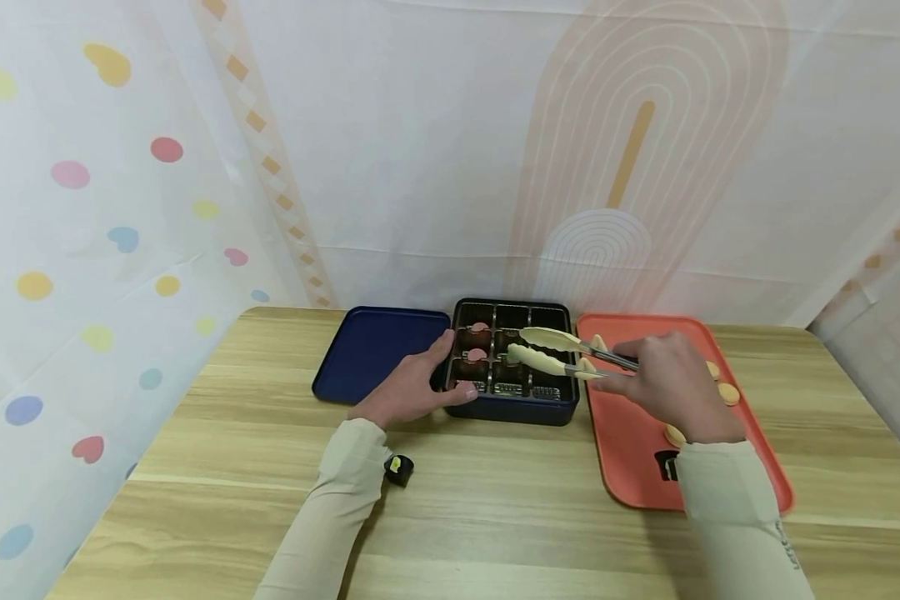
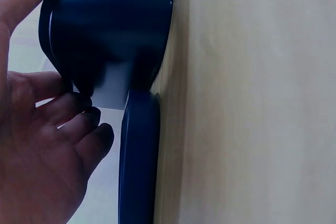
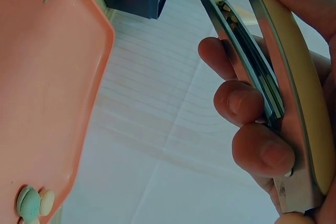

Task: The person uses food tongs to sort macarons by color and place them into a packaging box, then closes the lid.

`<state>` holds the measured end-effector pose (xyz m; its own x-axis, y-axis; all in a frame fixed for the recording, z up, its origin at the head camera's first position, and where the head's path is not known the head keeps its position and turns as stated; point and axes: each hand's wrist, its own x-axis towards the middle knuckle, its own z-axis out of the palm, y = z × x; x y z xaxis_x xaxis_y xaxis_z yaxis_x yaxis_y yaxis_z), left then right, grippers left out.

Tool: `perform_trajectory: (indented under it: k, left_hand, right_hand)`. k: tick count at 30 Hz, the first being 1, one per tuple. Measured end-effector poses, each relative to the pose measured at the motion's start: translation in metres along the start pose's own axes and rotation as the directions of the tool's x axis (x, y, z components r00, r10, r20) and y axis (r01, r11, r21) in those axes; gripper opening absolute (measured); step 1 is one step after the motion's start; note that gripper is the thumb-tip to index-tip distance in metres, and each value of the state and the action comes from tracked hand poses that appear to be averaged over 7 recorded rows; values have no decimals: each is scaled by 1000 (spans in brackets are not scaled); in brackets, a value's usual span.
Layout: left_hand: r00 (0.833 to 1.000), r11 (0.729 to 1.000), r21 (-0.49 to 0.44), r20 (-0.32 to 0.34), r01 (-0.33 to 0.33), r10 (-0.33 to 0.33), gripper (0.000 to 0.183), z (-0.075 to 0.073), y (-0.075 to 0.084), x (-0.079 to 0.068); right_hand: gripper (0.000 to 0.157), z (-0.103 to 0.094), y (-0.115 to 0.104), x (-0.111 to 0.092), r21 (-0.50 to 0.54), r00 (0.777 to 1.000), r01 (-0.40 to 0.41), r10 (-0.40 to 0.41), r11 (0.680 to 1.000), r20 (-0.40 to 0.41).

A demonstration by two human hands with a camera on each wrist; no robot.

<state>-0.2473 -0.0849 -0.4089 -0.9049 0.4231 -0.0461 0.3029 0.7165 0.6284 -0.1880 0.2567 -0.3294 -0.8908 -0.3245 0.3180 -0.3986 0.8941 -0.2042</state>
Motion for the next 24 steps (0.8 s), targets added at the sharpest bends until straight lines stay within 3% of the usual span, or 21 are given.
perform_trajectory:
  k: [7, 24]
  left_hand:
    - [1000, 1000, -5, 0, 1, -1, 107, 0, 1, -1]
    - [1000, 1000, -5, 0, -12, 12, 105, -1, 2, -1]
  right_hand:
    - [46, -1, 0, -1, 10, 1000, -18, 18, 1000, 6]
    - [36, -1, 0, -1, -4, 999, 17, -17, 1000, -30]
